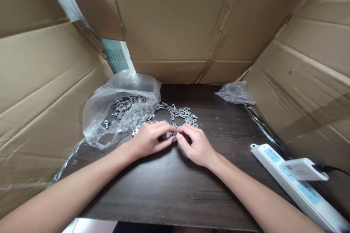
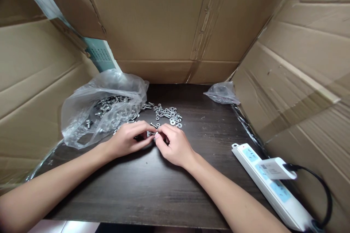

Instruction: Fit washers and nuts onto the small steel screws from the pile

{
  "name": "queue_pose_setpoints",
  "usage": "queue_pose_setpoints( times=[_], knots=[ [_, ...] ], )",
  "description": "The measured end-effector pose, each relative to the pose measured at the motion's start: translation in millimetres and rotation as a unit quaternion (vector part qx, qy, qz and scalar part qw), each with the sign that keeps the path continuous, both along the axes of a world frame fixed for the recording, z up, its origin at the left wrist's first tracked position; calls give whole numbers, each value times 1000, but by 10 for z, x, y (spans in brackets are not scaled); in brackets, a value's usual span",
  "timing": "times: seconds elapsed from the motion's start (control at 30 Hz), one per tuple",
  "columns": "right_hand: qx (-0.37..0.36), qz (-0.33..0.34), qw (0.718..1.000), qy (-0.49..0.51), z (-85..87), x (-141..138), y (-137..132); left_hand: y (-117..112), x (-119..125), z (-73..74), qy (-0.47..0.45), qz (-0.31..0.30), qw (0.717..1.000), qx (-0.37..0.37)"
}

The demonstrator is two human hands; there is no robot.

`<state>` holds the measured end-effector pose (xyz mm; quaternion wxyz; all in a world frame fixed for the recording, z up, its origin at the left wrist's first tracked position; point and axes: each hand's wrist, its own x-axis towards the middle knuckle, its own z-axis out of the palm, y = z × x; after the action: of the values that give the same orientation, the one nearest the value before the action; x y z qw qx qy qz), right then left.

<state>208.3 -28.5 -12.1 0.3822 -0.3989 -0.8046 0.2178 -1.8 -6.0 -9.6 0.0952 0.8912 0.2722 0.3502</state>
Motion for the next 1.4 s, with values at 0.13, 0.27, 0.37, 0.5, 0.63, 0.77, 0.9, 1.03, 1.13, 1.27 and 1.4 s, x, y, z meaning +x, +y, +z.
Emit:
queue_pose_setpoints(
  times=[0.13,0.27,0.37,0.5,0.63,0.77,0.9,1.03,1.13,1.27,1.4],
  knots=[
    [3,-9,1000,22,11,-8,10,-5,-7,-11,-1,-15,999,-29],
    [9,-27,998,63,30,-2,21,-18,-10,26,-9,21,997,-79],
    [16,-49,996,70,46,-3,19,-29,-4,55,-5,41,996,-74],
    [21,-41,997,64,53,-20,3,-41,10,60,10,20,998,-63],
    [21,-24,998,56,47,-29,-12,-30,13,38,16,-1,999,-42],
    [32,-33,997,63,45,-15,-7,-2,-1,16,10,-10,1000,-26],
    [41,-49,995,72,55,-3,-2,6,-9,12,14,-12,999,-27],
    [54,-58,994,73,61,-11,-14,-13,2,37,17,5,999,-29],
    [58,-46,995,64,50,-19,-18,-22,12,56,11,15,999,-34],
    [50,-20,998,16,25,-11,-8,-9,9,50,-6,14,998,-54],
    [82,-20,996,-40,13,14,-1,9,0,10,-19,-1,998,-62]
  ],
)
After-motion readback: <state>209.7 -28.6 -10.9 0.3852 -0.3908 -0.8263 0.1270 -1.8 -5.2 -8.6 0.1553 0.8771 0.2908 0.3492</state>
